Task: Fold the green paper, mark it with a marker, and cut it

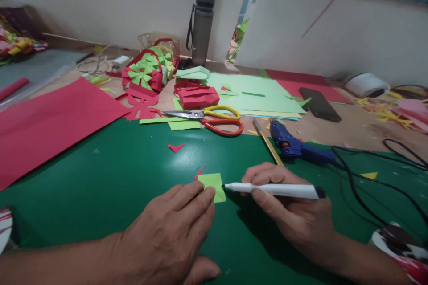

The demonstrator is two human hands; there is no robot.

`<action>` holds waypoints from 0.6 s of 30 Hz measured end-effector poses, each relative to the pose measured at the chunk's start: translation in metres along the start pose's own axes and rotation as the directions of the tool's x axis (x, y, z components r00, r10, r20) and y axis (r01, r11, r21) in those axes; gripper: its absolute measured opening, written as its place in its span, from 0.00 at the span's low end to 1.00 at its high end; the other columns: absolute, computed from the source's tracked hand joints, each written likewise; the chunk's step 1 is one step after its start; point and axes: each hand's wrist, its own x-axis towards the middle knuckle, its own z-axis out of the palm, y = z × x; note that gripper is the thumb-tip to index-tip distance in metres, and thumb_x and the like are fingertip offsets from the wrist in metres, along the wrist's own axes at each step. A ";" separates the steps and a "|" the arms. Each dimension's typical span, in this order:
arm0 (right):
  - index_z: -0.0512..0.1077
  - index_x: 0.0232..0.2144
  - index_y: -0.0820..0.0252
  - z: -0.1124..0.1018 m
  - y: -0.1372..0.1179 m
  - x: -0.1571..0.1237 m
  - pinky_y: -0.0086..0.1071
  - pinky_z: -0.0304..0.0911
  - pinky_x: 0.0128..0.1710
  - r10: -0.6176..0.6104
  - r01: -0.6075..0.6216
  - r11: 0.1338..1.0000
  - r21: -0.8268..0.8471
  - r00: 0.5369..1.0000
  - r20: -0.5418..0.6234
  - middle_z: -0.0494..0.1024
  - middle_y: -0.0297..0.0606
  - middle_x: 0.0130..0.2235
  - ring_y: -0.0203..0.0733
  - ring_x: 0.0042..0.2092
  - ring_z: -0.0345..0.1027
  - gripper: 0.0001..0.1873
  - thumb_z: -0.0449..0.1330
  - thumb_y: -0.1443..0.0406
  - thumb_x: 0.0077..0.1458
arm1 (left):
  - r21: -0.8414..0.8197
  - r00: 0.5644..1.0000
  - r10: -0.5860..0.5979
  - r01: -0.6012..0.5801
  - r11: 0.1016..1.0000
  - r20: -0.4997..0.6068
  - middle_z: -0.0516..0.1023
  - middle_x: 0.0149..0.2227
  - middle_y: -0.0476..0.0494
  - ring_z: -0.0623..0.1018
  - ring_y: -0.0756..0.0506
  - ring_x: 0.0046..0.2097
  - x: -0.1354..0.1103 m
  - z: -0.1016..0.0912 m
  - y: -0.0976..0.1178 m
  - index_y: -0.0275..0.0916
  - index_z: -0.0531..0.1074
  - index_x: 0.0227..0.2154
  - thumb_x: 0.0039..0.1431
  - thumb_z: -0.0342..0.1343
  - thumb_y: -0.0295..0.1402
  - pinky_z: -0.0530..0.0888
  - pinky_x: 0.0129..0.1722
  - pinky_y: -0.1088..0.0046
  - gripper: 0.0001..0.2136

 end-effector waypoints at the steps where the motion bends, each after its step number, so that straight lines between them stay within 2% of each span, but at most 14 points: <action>1: 0.68 0.31 0.56 0.000 0.000 0.000 0.26 0.64 0.34 0.000 0.000 1.000 0.003 1.000 0.003 0.73 0.32 0.31 0.34 0.35 0.69 0.04 0.56 0.70 0.55 | 0.000 1.000 -0.004 0.004 1.000 -0.001 0.75 0.50 0.44 0.71 0.40 0.51 0.000 0.000 0.000 0.35 0.73 0.46 0.55 0.52 0.50 0.68 0.48 0.67 0.24; 7: 0.69 0.31 0.56 0.000 0.001 -0.002 0.25 0.64 0.34 0.003 -0.003 1.000 0.007 1.000 0.003 0.73 0.32 0.32 0.33 0.35 0.69 0.05 0.56 0.71 0.55 | 0.022 1.000 0.008 -0.008 1.000 0.021 0.74 0.51 0.41 0.70 0.39 0.52 -0.001 0.003 -0.003 0.34 0.72 0.46 0.58 0.49 0.48 0.68 0.48 0.65 0.23; 12: 0.69 0.31 0.56 0.000 0.002 -0.002 0.24 0.63 0.36 0.010 -0.010 1.000 0.001 1.000 0.025 0.73 0.32 0.32 0.33 0.35 0.69 0.05 0.56 0.71 0.55 | 0.022 0.994 0.091 -0.089 0.996 -0.061 0.75 0.50 0.41 0.72 0.39 0.50 -0.002 0.007 -0.008 0.34 0.72 0.45 0.58 0.47 0.50 0.69 0.45 0.65 0.25; 15: 0.68 0.30 0.56 0.001 0.001 -0.001 0.24 0.64 0.34 0.020 -0.019 1.000 -0.012 0.999 0.034 0.73 0.32 0.31 0.33 0.34 0.69 0.05 0.56 0.71 0.55 | 0.027 1.000 0.008 -0.008 1.000 -0.011 0.75 0.50 0.43 0.71 0.40 0.51 -0.001 0.002 -0.004 0.35 0.72 0.45 0.57 0.51 0.49 0.68 0.47 0.67 0.23; 18: 0.68 0.29 0.57 0.001 -0.001 0.001 0.25 0.64 0.32 0.006 -0.006 1.000 -0.016 1.000 0.016 0.73 0.33 0.30 0.34 0.33 0.69 0.05 0.56 0.71 0.55 | 0.012 1.000 0.004 -0.004 1.000 0.008 0.75 0.50 0.44 0.71 0.40 0.51 0.000 -0.002 0.000 0.35 0.72 0.45 0.56 0.52 0.49 0.68 0.48 0.67 0.23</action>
